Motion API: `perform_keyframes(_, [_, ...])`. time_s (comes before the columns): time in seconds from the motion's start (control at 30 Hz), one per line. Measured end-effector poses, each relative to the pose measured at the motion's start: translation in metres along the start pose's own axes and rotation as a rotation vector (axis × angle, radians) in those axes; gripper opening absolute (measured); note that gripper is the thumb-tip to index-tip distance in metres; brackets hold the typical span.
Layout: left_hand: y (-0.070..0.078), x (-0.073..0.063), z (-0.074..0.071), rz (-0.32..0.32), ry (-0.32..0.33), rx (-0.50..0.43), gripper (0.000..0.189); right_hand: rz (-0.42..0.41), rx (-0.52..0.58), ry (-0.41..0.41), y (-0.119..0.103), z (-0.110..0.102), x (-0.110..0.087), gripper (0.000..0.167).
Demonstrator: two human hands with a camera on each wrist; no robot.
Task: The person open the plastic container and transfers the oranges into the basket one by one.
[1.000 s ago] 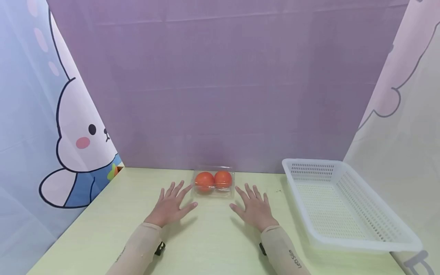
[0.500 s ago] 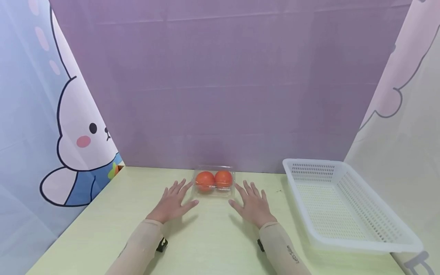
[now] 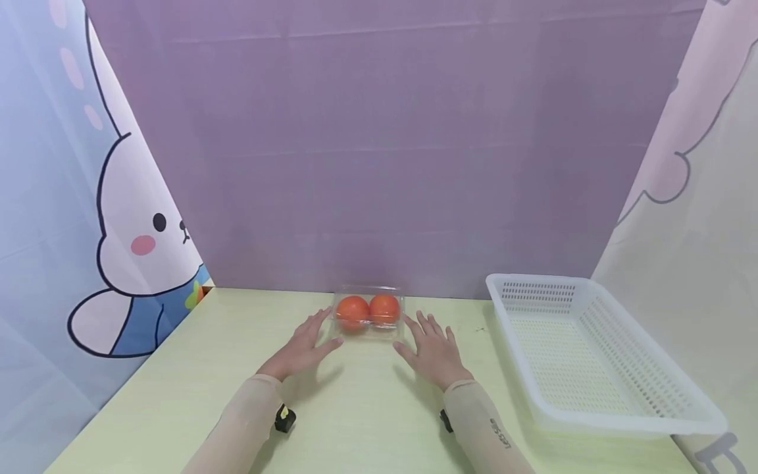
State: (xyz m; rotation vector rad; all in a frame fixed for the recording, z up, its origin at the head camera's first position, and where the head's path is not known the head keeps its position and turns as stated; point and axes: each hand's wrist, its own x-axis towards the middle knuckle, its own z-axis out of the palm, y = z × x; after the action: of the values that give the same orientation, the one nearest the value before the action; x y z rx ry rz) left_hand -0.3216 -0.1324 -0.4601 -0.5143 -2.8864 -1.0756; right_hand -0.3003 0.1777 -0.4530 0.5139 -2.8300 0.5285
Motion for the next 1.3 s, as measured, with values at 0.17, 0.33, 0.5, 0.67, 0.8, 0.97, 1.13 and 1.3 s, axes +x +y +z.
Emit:
perform_keyframes(0.17, [-0.001,0.0,0.001,-0.02,0.03,-0.033,0.086,0.001,0.008,-0.004,0.0,0.001,0.001,0.072])
perform_keyframes(0.33, [0.0,0.003,0.003,-0.025,0.065,-0.074,0.083,-0.002,0.007,0.004,0.0,0.003,0.003,0.071])
perform_keyframes(0.5, [0.001,0.007,0.006,-0.053,0.082,-0.126,0.083,-0.014,0.015,0.016,0.001,0.005,0.009,0.068])
perform_keyframes(0.67, [0.003,0.011,0.008,-0.066,0.114,-0.193,0.081,-0.008,0.027,0.014,0.0,0.007,0.014,0.066])
perform_keyframes(0.8, [0.006,0.014,0.01,-0.085,0.132,-0.254,0.079,0.004,0.046,0.001,-0.002,0.006,0.017,0.067])
perform_keyframes(0.97, [0.004,0.016,0.012,-0.108,0.155,-0.282,0.079,0.01,0.074,-0.001,-0.001,0.006,0.02,0.071])
perform_keyframes(1.13, [0.001,0.02,0.015,-0.103,0.179,-0.325,0.08,0.026,0.142,-0.012,-0.001,0.007,0.024,0.067])
perform_keyframes(1.3, [0.001,0.023,0.017,-0.101,0.185,-0.391,0.081,0.062,0.222,-0.042,-0.001,0.008,0.029,0.066])
